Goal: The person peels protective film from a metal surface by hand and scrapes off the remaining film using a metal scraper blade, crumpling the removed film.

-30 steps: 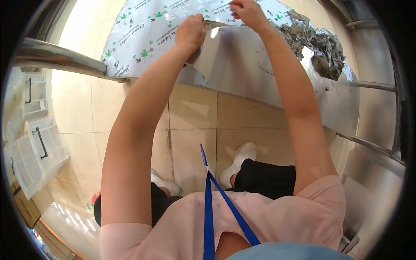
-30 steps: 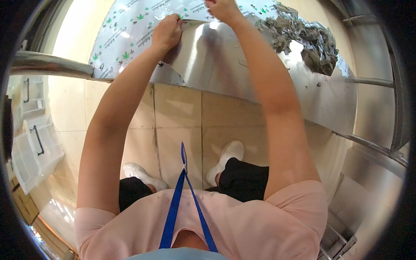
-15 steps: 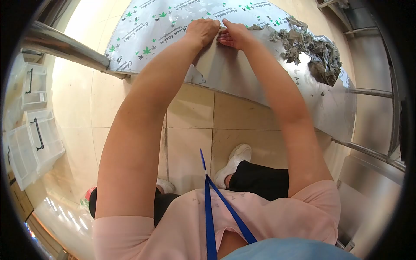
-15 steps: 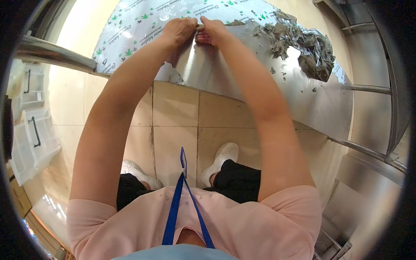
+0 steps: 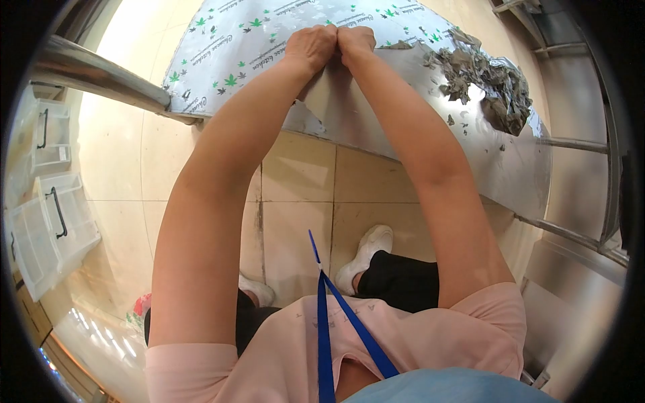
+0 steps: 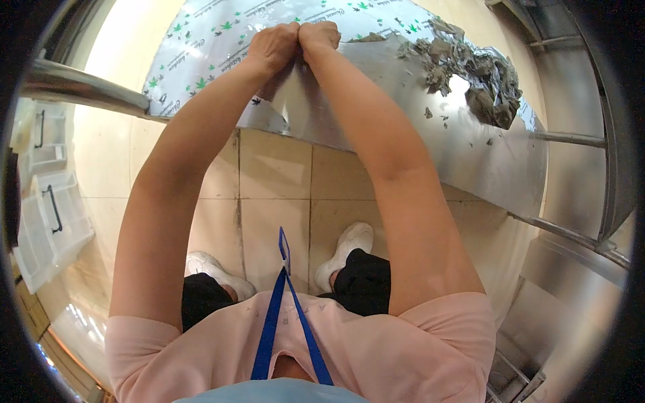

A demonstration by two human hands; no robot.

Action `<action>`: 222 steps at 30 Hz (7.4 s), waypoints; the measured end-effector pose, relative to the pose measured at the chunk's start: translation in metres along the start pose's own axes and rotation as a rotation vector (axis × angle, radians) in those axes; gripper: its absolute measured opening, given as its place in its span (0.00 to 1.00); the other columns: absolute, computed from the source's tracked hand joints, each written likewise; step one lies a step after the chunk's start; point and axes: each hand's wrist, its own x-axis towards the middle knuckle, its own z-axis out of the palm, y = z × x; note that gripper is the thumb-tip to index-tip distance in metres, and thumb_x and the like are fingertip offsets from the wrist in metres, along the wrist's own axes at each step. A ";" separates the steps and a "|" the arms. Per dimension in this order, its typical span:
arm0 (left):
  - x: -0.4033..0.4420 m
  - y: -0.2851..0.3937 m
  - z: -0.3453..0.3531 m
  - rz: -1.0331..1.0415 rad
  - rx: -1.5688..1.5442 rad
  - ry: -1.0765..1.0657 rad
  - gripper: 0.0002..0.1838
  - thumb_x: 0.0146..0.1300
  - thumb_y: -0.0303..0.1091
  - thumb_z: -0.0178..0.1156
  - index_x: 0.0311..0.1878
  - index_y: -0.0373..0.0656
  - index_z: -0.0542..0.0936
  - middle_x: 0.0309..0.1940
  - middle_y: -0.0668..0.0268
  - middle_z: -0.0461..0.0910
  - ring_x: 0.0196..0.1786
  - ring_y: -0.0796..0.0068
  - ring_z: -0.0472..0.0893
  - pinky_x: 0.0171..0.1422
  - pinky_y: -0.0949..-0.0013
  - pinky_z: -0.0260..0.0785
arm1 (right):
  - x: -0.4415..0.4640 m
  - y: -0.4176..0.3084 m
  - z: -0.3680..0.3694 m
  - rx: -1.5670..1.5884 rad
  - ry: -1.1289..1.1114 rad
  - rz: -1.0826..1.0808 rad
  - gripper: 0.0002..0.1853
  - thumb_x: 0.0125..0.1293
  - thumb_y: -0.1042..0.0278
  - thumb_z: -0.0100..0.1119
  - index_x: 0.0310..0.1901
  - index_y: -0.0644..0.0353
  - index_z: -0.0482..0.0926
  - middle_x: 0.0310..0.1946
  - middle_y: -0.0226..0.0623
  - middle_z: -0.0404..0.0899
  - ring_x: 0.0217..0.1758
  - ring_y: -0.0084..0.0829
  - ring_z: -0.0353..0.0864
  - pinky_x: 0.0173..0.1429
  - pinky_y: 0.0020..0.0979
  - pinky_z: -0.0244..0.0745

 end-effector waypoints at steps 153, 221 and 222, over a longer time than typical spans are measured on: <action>-0.123 -0.152 -0.044 0.502 -0.334 0.385 0.13 0.51 0.22 0.52 0.41 0.41 0.76 0.40 0.62 0.75 0.44 0.58 0.75 0.47 0.62 0.69 | -0.094 -0.032 0.079 -0.091 -0.471 0.160 0.19 0.59 0.56 0.61 0.33 0.69 0.75 0.23 0.34 0.74 0.23 0.26 0.74 0.25 0.25 0.72; -0.063 -0.120 -0.038 -0.241 -0.253 0.236 0.12 0.55 0.31 0.52 0.40 0.36 0.65 0.27 0.48 0.79 0.30 0.47 0.80 0.34 0.52 0.73 | -0.002 -0.085 0.039 -0.981 -0.343 -0.872 0.14 0.63 0.59 0.54 0.30 0.63 0.80 0.23 0.41 0.79 0.22 0.36 0.78 0.30 0.34 0.75; -0.064 -0.126 -0.039 -0.273 -0.258 0.239 0.13 0.55 0.31 0.52 0.40 0.36 0.65 0.27 0.48 0.79 0.31 0.46 0.80 0.34 0.52 0.72 | 0.007 -0.077 0.041 -0.777 -0.335 -0.649 0.13 0.62 0.61 0.55 0.30 0.65 0.79 0.22 0.41 0.79 0.21 0.35 0.78 0.28 0.32 0.74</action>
